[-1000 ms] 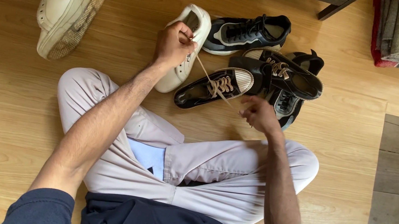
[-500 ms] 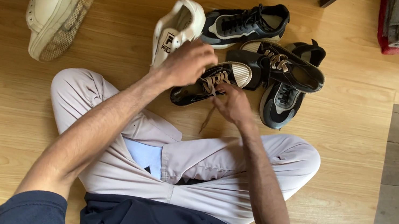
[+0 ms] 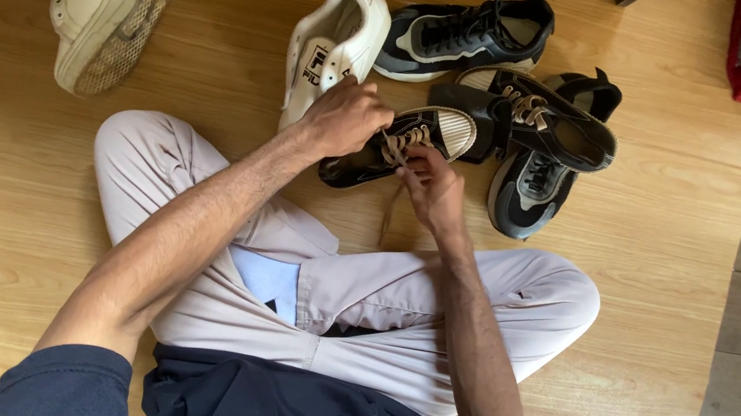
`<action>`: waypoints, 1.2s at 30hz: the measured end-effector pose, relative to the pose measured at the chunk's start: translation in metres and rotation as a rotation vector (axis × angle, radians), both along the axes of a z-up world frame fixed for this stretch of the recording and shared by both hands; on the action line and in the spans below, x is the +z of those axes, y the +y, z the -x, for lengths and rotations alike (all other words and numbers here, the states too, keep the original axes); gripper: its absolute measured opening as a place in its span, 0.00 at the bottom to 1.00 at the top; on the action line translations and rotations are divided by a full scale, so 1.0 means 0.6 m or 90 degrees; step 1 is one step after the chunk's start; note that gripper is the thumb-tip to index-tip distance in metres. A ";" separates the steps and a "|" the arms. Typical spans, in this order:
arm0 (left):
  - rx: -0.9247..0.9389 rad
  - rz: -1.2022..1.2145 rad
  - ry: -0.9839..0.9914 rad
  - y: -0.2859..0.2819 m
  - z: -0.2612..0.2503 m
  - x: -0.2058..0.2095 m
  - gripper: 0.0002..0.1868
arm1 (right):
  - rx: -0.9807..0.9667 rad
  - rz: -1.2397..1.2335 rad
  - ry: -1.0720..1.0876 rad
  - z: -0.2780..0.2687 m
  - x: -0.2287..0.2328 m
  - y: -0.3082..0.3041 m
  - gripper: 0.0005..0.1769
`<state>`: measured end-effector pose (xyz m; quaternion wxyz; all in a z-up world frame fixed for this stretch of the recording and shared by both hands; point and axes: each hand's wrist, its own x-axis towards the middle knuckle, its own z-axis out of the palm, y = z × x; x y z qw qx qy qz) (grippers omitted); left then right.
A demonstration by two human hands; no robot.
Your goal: The person sits on the floor and cleans a black sneaker with a cloth, then ties its laces. After finishing, the person places the sneaker on a wooden shoe rack among other shoes.
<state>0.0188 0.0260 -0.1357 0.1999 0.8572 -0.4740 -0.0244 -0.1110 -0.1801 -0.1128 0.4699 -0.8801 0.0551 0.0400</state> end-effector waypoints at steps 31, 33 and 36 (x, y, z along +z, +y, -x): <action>0.550 0.117 0.641 -0.028 0.132 -0.011 0.28 | -0.017 0.064 -0.103 -0.011 -0.055 -0.031 0.17; 0.607 0.205 0.685 -0.051 0.144 0.019 0.26 | -0.010 0.052 -0.104 -0.009 -0.047 -0.030 0.15; 0.713 0.322 0.744 -0.067 0.151 0.026 0.24 | -0.007 0.035 -0.114 -0.014 -0.057 -0.034 0.12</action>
